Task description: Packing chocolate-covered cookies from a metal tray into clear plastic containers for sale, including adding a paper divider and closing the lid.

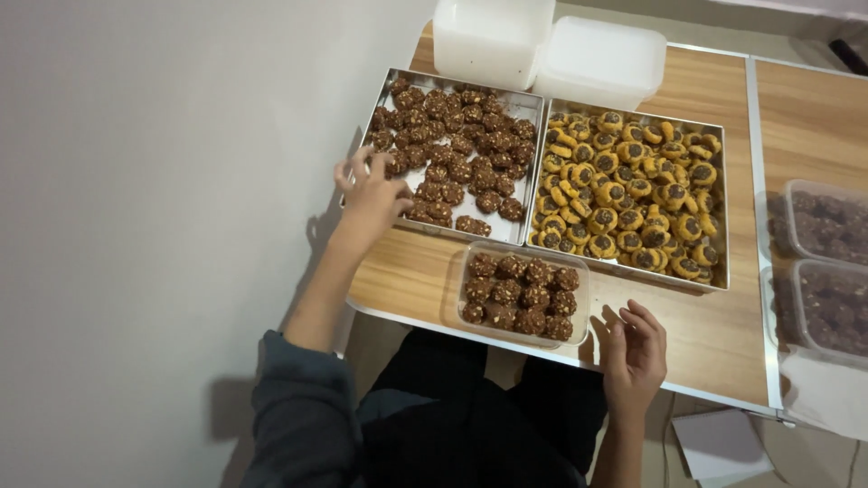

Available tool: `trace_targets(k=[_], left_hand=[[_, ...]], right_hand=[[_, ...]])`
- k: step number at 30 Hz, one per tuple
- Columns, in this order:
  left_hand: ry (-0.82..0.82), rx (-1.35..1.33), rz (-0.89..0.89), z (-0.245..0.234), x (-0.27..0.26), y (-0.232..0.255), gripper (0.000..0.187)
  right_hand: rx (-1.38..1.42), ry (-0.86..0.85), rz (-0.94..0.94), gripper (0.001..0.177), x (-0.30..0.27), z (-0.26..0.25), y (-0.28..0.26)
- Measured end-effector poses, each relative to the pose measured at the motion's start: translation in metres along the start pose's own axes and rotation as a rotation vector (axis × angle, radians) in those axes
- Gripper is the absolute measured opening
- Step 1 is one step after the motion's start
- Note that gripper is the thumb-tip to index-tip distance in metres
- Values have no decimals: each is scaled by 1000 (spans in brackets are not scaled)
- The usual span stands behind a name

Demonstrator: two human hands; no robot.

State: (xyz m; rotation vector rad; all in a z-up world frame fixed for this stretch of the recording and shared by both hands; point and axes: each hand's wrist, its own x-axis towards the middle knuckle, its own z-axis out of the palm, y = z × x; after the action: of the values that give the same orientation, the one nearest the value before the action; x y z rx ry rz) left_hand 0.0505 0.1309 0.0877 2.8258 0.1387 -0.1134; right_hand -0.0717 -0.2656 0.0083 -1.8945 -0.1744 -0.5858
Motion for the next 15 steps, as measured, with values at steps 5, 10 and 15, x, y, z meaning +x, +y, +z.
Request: trace_targets(k=[5,10,15], left_hand=[[-4,47,62,1,1,26,44],[-39,236,92,19,8,49,54],[-57,297,71,20,5,60,40]], right_hand=[[97,-24,18,20,-1,0,4],[94,-13,18,19,-2,1,6],[75,-12,-13,20,-1,1,6]])
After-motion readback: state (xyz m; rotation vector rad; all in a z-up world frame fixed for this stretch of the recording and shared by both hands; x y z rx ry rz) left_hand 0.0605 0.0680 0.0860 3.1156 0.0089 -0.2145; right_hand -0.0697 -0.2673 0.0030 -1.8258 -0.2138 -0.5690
